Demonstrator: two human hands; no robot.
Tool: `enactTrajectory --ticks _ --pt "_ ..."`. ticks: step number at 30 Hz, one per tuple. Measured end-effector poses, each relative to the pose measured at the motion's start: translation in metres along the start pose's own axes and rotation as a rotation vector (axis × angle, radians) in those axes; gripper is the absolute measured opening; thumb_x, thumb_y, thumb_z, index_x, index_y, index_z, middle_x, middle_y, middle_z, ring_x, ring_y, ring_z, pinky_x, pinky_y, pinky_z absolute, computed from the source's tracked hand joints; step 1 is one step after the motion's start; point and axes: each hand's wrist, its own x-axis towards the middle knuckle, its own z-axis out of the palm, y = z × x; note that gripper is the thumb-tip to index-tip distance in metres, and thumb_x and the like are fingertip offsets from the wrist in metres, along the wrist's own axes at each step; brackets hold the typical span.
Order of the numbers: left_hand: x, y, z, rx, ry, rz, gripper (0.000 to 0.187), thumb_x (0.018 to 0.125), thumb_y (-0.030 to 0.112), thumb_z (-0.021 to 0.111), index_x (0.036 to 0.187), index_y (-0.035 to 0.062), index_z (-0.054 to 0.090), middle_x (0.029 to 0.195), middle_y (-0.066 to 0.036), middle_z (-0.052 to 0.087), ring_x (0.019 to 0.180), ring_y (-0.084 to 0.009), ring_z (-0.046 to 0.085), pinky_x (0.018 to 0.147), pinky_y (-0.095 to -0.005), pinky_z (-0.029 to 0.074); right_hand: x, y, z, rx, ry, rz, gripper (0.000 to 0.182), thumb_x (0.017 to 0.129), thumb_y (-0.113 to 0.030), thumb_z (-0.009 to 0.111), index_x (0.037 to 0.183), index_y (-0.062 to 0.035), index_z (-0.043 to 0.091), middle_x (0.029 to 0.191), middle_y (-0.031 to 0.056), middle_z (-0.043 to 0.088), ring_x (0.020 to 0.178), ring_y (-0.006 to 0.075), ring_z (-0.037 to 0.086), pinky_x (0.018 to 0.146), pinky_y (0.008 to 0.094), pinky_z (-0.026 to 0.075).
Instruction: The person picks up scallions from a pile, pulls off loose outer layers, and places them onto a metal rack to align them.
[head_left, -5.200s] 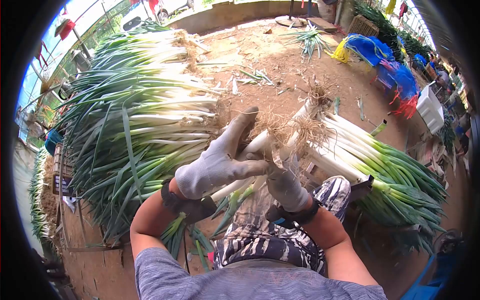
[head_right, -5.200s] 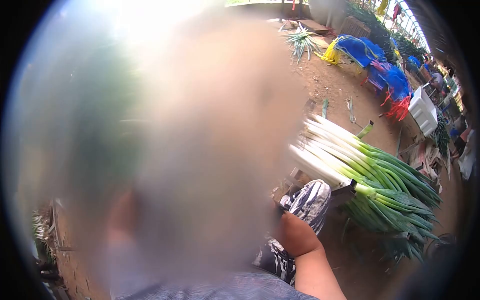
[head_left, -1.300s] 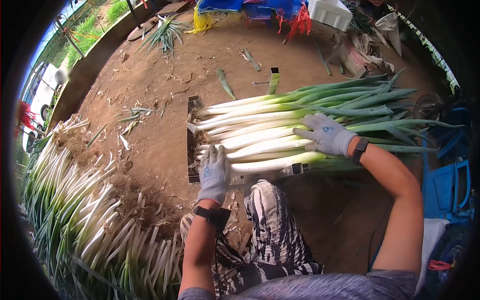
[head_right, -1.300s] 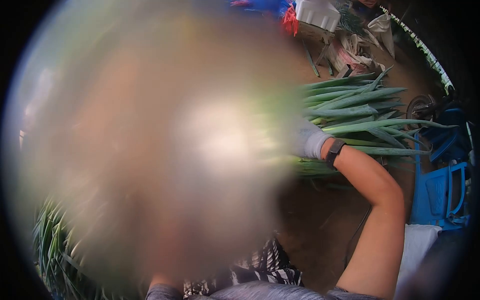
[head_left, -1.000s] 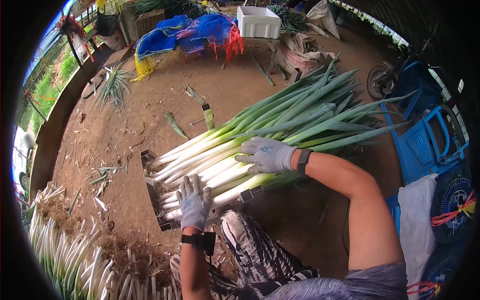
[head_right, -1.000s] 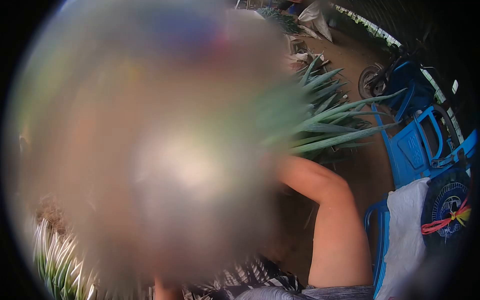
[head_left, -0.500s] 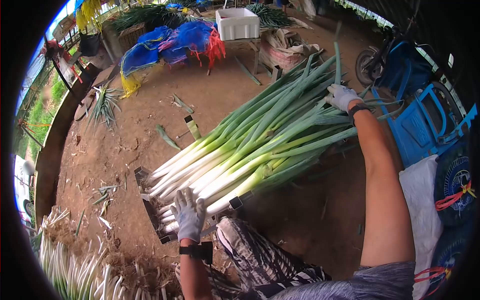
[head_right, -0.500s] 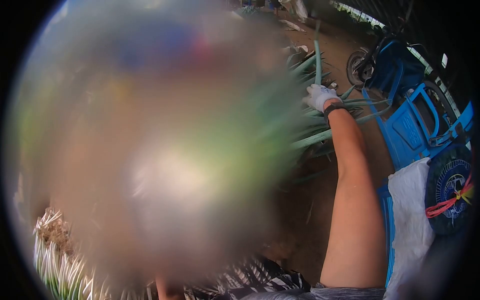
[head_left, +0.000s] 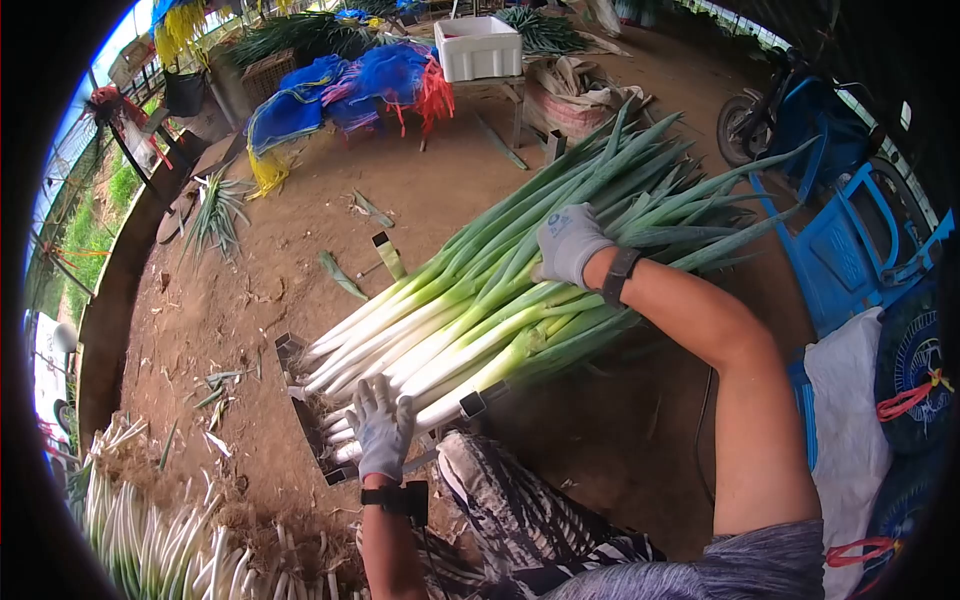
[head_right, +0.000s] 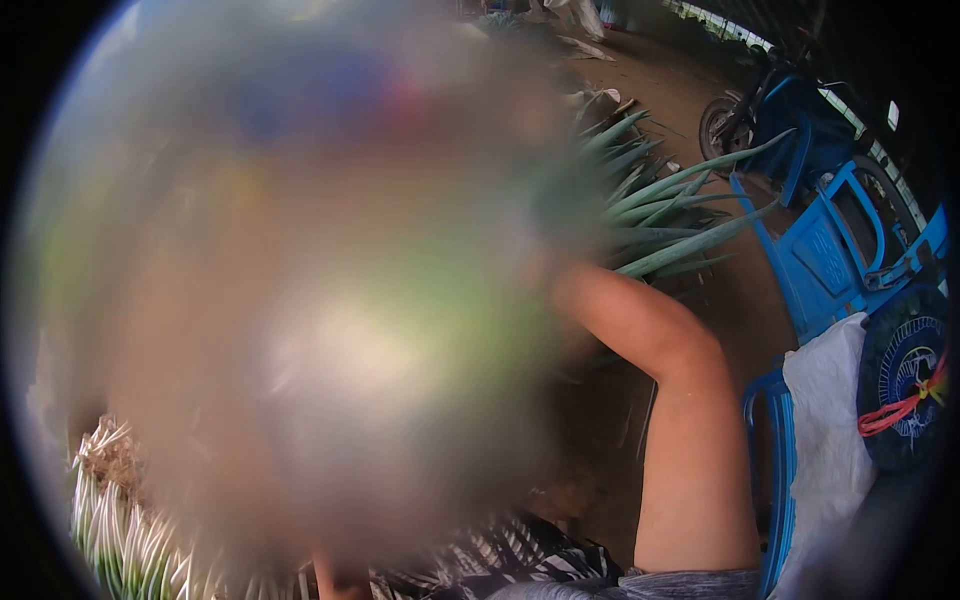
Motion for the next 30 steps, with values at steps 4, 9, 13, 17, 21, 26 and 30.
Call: enactTrajectory --ticks 4,9,13,17,21,26,30 --pt "0.004 -0.002 0.007 0.0 0.017 0.006 0.07 0.092 0.056 0.033 0.148 0.0147 0.023 0.153 -0.019 0.015 0.142 -0.0359 0.013 0.114 -0.0491 0.003 0.003 -0.002 0.002 0.049 -0.031 0.014 0.06 0.073 -0.06 0.06 0.097 -0.0062 0.071 0.091 0.0126 0.069 0.087 0.0285 0.067 0.074 0.0438 0.048" --pt "0.001 -0.002 0.002 -0.025 0.017 0.007 0.07 0.092 0.055 0.034 0.148 0.0143 0.023 0.153 -0.019 0.015 0.142 -0.0352 0.012 0.114 -0.0488 0.003 0.012 0.01 0.002 0.164 0.003 -0.024 0.054 0.073 -0.054 0.062 0.095 -0.0056 0.071 0.089 0.0128 0.069 0.084 0.028 0.067 0.07 0.0423 0.049" --pt "0.002 0.0 0.004 -0.017 0.021 0.0 0.069 0.092 0.055 0.034 0.147 0.0139 0.025 0.153 -0.019 0.015 0.142 -0.0353 0.012 0.114 -0.0485 0.004 0.015 -0.004 0.006 0.099 -0.072 0.061 0.041 0.073 -0.04 0.06 0.093 -0.006 0.071 0.088 0.0122 0.069 0.083 0.0276 0.067 0.067 0.0418 0.049" --pt "0.003 -0.003 0.006 -0.013 0.031 0.001 0.07 0.092 0.057 0.033 0.147 0.0137 0.025 0.153 -0.019 0.015 0.142 -0.0354 0.013 0.114 -0.0482 0.004 0.009 -0.007 0.007 0.135 -0.032 0.062 0.035 0.073 -0.034 0.059 0.093 -0.0078 0.071 0.088 0.0112 0.069 0.082 0.027 0.067 0.064 0.0415 0.049" --pt "0.002 -0.004 0.006 -0.02 0.035 0.008 0.072 0.092 0.059 0.032 0.147 0.0142 0.025 0.153 -0.02 0.016 0.142 -0.0355 0.013 0.114 -0.0484 0.005 0.022 -0.016 0.013 0.121 -0.102 0.13 0.033 0.074 -0.033 0.059 0.094 -0.0097 0.072 0.089 0.0095 0.07 0.083 0.0252 0.067 0.063 0.0413 0.048" --pt "0.004 -0.009 0.014 -0.03 0.059 0.023 0.071 0.091 0.059 0.033 0.147 0.015 0.027 0.153 -0.019 0.017 0.142 -0.0349 0.013 0.114 -0.0482 0.005 0.039 -0.026 0.035 0.098 -0.028 0.215 0.025 0.078 -0.026 0.06 0.095 -0.0116 0.072 0.09 0.0079 0.07 0.083 0.025 0.068 0.062 0.0425 0.048" --pt "0.006 -0.014 0.015 -0.036 0.07 0.015 0.071 0.09 0.059 0.035 0.146 0.0151 0.029 0.152 -0.019 0.018 0.142 -0.0345 0.013 0.114 -0.0476 0.005 0.061 -0.03 0.053 0.117 0.051 0.351 0.019 0.081 -0.02 0.061 0.094 -0.0127 0.073 0.091 0.0054 0.071 0.084 0.0239 0.068 0.06 0.0419 0.049"
